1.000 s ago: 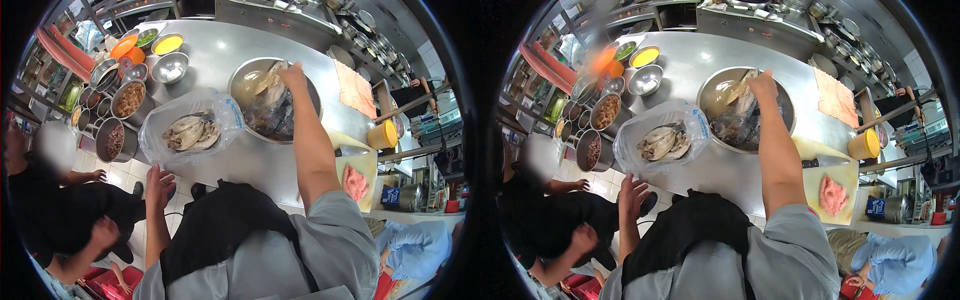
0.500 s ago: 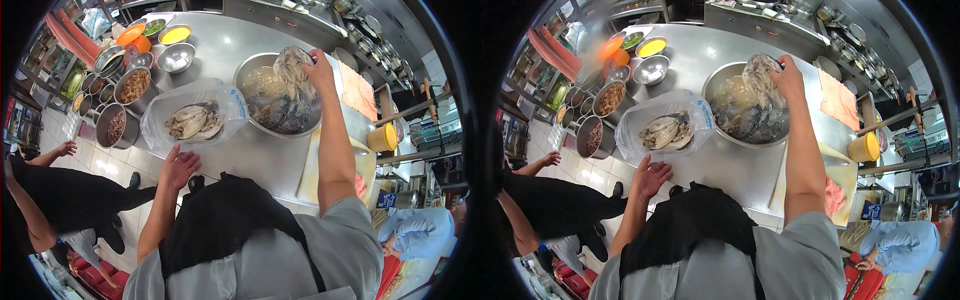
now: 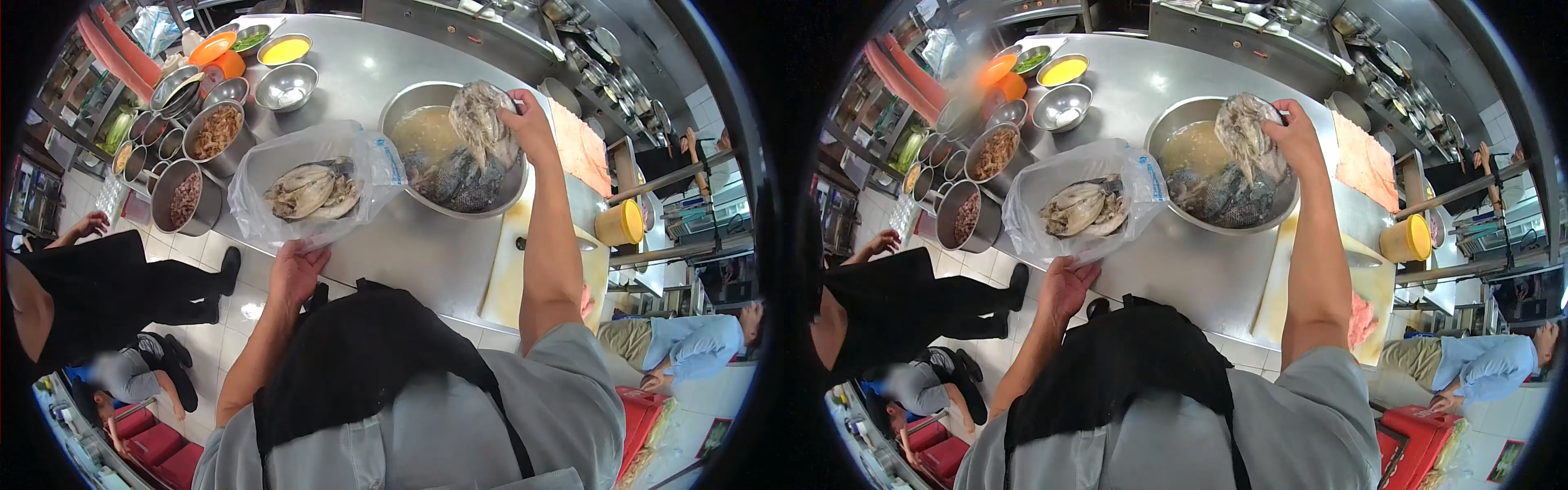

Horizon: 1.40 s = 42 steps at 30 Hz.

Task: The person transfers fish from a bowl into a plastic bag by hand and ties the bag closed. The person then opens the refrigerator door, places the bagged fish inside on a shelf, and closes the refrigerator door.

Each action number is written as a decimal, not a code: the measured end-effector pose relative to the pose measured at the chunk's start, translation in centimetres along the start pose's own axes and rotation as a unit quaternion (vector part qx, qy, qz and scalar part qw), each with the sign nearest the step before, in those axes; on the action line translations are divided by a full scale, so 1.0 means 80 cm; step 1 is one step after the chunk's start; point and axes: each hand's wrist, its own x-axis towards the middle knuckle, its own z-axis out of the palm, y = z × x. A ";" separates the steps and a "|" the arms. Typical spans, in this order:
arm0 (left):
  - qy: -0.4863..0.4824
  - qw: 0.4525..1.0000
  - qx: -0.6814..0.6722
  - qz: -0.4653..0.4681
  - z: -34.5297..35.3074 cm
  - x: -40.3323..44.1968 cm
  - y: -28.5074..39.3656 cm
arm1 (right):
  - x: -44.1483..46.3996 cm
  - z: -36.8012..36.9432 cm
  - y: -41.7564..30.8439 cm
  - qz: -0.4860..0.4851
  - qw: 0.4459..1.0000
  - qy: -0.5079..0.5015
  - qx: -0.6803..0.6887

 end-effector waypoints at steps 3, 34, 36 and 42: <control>0.007 0.999 -0.028 -0.022 0.015 -0.004 -0.002 | 0.003 -0.005 0.010 0.000 0.999 -0.026 -0.024; -0.085 0.995 0.046 0.009 0.035 -0.073 0.029 | -0.085 0.407 -0.052 -0.330 0.847 -0.351 -0.227; -0.027 0.998 0.055 -0.021 0.018 -0.066 0.023 | -0.097 0.311 -0.110 -0.212 0.883 -0.354 -0.225; 0.014 0.991 0.131 -0.029 0.011 -0.087 0.030 | -0.021 0.072 0.077 0.122 0.893 -0.109 -0.418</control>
